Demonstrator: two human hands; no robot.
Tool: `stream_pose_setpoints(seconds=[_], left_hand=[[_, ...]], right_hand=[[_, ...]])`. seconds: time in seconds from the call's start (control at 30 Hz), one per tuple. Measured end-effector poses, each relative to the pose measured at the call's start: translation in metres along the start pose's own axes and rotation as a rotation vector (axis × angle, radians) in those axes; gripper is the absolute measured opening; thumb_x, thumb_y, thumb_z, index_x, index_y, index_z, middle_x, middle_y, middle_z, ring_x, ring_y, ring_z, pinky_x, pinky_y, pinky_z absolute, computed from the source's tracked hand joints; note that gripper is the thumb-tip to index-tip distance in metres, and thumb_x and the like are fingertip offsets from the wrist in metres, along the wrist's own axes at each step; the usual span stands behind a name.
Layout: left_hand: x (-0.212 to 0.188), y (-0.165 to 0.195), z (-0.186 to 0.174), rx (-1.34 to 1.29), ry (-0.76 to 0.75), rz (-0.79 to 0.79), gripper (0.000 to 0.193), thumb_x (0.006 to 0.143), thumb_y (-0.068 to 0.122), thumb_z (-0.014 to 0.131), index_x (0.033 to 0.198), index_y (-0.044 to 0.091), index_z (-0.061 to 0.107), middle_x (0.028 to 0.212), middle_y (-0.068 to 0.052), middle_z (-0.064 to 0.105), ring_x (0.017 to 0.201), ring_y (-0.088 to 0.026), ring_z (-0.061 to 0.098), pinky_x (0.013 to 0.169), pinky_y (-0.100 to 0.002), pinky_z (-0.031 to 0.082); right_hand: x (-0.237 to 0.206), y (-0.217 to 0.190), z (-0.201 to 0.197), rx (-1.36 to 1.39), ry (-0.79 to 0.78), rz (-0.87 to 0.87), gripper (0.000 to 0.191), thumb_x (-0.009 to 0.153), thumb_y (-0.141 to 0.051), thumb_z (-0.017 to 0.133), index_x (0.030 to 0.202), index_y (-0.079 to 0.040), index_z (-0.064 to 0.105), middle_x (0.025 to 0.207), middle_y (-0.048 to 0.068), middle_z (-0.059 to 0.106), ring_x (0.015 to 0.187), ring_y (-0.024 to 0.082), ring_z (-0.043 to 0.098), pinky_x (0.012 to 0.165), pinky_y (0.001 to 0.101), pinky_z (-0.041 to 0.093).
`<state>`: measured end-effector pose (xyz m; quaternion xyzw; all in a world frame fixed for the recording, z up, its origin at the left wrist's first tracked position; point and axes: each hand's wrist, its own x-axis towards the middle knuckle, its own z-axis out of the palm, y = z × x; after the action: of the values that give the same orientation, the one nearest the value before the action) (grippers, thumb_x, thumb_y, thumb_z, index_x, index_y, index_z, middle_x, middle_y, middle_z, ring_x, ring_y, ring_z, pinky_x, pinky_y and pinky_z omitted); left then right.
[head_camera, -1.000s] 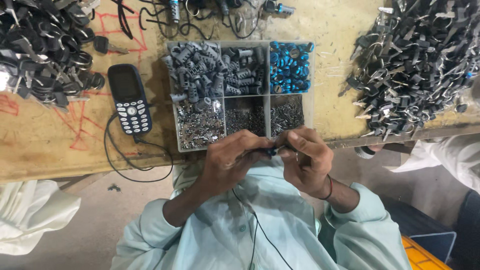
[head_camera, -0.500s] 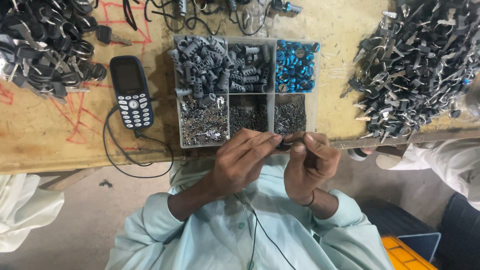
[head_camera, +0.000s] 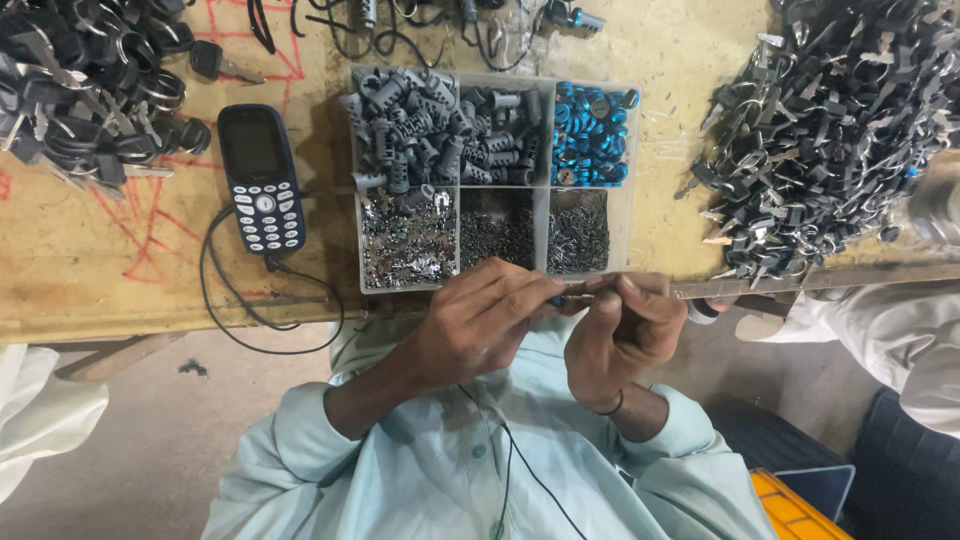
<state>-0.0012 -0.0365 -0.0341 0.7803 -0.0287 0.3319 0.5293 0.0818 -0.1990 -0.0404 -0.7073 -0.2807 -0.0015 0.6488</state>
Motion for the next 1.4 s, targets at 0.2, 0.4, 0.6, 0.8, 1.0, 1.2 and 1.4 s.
stream_pose_setpoints(seconds=[0.2, 0.4, 0.6, 0.8, 1.0, 1.2, 1.4], left_hand=[[0.000, 0.002, -0.001, -0.082, 0.080, -0.154, 0.036, 0.089, -0.005, 0.078, 0.122, 0.000, 0.065, 0.106, -0.012, 0.072, 0.092, -0.026, 0.072, 0.080, -0.036, 0.059], [0.000, 0.002, -0.002, -0.265, 0.110, -0.429, 0.028, 0.091, 0.000, 0.079, 0.117, 0.006, 0.071, 0.097, -0.009, 0.074, 0.080, -0.018, 0.074, 0.068, -0.029, 0.059], [0.004, 0.008, -0.008, -0.145, 0.114, -0.270, 0.036, 0.090, -0.006, 0.078, 0.122, 0.005, 0.066, 0.107, -0.010, 0.072, 0.093, -0.022, 0.073, 0.077, -0.032, 0.061], [0.000, 0.007, -0.013, -0.160, 0.074, -0.240, 0.037, 0.091, -0.006, 0.075, 0.125, 0.005, 0.065, 0.110, -0.011, 0.072, 0.099, -0.024, 0.073, 0.083, -0.036, 0.061], [-0.007, 0.007, -0.037, -0.390, 0.049, -0.382, 0.027, 0.099, 0.007, 0.074, 0.126, 0.006, 0.069, 0.102, -0.007, 0.077, 0.087, -0.015, 0.077, 0.077, -0.029, 0.063], [0.014, 0.028, -0.047, -0.229, 0.091, -0.345, 0.036, 0.094, 0.013, 0.074, 0.127, 0.003, 0.063, 0.110, -0.012, 0.071, 0.090, -0.020, 0.071, 0.080, -0.031, 0.060], [0.031, 0.037, -0.039, -0.087, 0.076, -0.223, 0.041, 0.090, 0.007, 0.081, 0.126, 0.003, 0.063, 0.115, -0.011, 0.073, 0.100, -0.026, 0.073, 0.087, -0.034, 0.060]], right_hand=[[0.018, -0.016, 0.002, -0.219, -0.282, -0.109, 0.036, 0.099, 0.004, 0.063, 0.132, 0.003, 0.050, 0.119, 0.023, 0.052, 0.096, 0.028, 0.059, 0.084, 0.0338, 0.053], [0.056, -0.038, -0.023, -0.411, -0.662, -0.092, 0.060, 0.083, -0.001, 0.079, 0.137, 0.004, 0.053, 0.106, 0.016, 0.065, 0.089, 0.025, 0.069, 0.081, 0.0331, 0.055], [0.065, -0.036, -0.031, -0.380, -0.674, -0.113, 0.042, 0.089, 0.003, 0.079, 0.127, -0.001, 0.061, 0.104, 0.016, 0.073, 0.089, 0.024, 0.075, 0.078, 0.0316, 0.058], [0.073, -0.039, -0.038, -0.332, -0.759, -0.056, 0.035, 0.087, 0.001, 0.080, 0.117, 0.000, 0.060, 0.105, 0.016, 0.074, 0.091, 0.025, 0.077, 0.078, 0.0337, 0.059], [0.159, -0.076, -0.052, 0.387, -1.570, -0.218, 0.022, 0.089, -0.006, 0.071, 0.109, 0.000, 0.065, 0.094, 0.012, 0.074, 0.074, 0.026, 0.072, 0.065, 0.0387, 0.056], [0.187, -0.056, -0.021, 0.186, -1.180, -0.748, 0.026, 0.091, 0.006, 0.070, 0.113, 0.008, 0.057, 0.099, 0.030, 0.068, 0.082, 0.031, 0.074, 0.070, 0.0418, 0.061], [0.113, -0.040, -0.036, -0.011, -0.884, -0.146, 0.040, 0.085, 0.006, 0.082, 0.117, -0.003, 0.061, 0.103, 0.015, 0.074, 0.085, 0.026, 0.074, 0.074, 0.0348, 0.060]])
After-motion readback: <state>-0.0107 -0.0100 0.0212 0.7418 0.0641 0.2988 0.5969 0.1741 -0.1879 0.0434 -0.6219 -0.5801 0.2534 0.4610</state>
